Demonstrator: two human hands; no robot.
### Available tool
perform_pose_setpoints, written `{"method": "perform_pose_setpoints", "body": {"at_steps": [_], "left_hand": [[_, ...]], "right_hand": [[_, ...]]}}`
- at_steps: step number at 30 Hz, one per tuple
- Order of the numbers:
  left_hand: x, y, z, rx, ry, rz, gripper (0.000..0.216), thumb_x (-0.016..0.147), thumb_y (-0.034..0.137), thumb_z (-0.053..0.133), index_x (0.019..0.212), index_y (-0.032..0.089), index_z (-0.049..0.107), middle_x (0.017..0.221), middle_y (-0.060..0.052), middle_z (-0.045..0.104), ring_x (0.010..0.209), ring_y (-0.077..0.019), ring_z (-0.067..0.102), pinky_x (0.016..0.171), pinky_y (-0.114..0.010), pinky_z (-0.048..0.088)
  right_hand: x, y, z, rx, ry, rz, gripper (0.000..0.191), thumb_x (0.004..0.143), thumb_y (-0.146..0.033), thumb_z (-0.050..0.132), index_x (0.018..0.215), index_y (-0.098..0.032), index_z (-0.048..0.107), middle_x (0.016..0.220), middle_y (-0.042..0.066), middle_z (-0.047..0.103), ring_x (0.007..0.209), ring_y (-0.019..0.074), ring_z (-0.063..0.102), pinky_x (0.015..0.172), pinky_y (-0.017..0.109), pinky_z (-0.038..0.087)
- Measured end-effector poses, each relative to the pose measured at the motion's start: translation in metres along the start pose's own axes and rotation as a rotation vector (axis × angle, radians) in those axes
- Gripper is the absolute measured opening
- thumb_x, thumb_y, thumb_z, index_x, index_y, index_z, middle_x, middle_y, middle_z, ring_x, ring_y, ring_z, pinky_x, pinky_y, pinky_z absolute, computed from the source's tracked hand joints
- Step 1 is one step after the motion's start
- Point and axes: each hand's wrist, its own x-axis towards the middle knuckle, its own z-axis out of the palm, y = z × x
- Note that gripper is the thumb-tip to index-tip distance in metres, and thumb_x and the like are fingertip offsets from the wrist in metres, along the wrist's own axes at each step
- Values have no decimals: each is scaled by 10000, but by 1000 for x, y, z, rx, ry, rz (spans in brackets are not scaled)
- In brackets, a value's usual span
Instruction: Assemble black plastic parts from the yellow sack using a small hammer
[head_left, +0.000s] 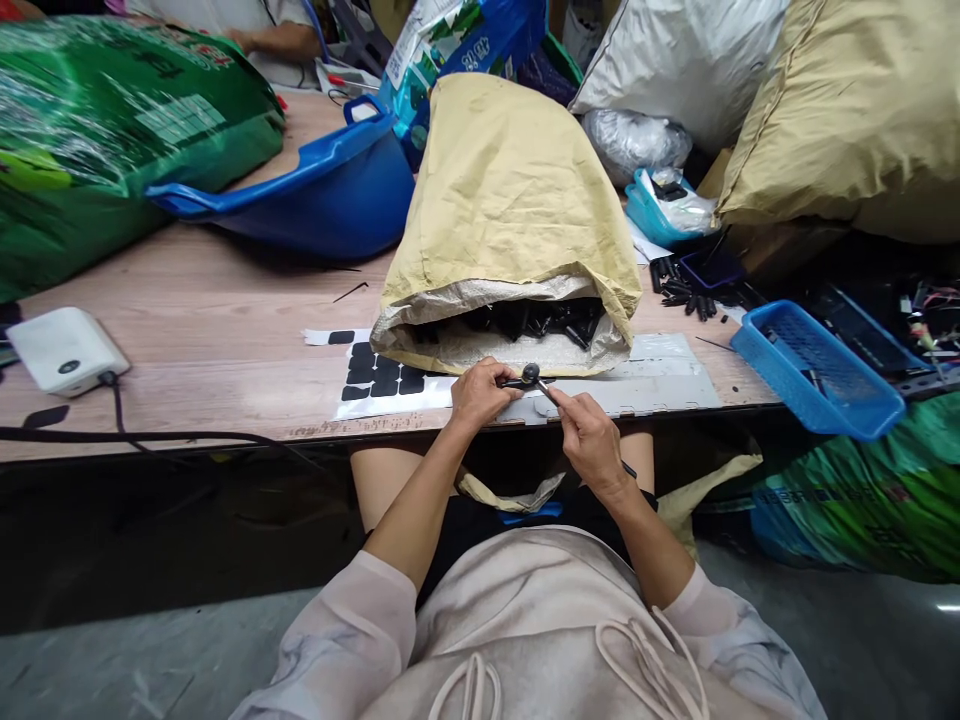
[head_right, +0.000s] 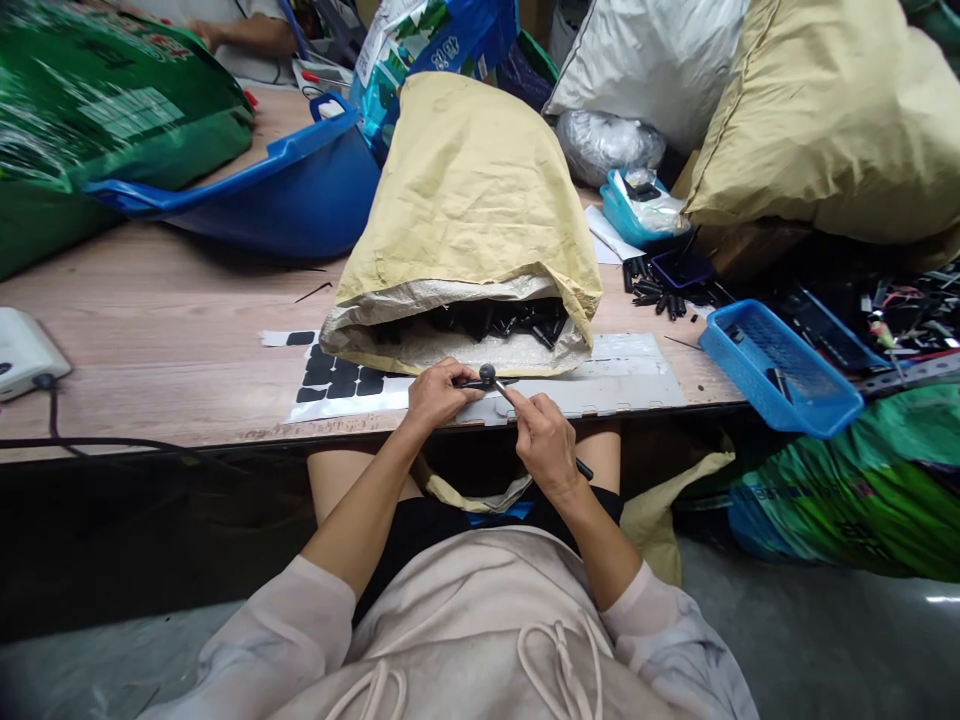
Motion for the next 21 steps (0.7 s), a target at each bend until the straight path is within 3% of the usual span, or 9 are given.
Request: {"method": "perform_pose_setpoints", "body": {"at_steps": [6, 15, 21], "left_hand": [[-3, -3, 2, 15, 16, 54, 167, 745, 264, 832, 909, 284, 807, 963, 18, 711, 892, -195, 657, 763, -299, 469], [-8, -5, 1, 52, 22, 137, 239, 740, 224, 801, 970, 271, 761, 1035, 2, 716, 961, -219, 663, 830, -313, 499], [-8, -6, 3, 68, 28, 137, 179, 769, 247, 806, 940, 278, 763, 1018, 0, 703, 942, -214, 654, 811, -305, 487]], "right_hand": [[6, 8, -3, -13, 47, 49, 412, 1070, -236, 430, 1393, -277, 682, 1006, 46, 703, 954, 177, 654, 837, 254, 498], [29, 54, 6, -283, 101, 51, 385, 989, -153, 518, 1260, -278, 761, 974, 67, 663, 898, 210, 526, 817, 316, 416], [23, 51, 15, -354, 165, 47, 378, 982, -156, 539, 1247, -300, 767, 1003, 67, 664, 892, 213, 490, 765, 329, 329]]}}
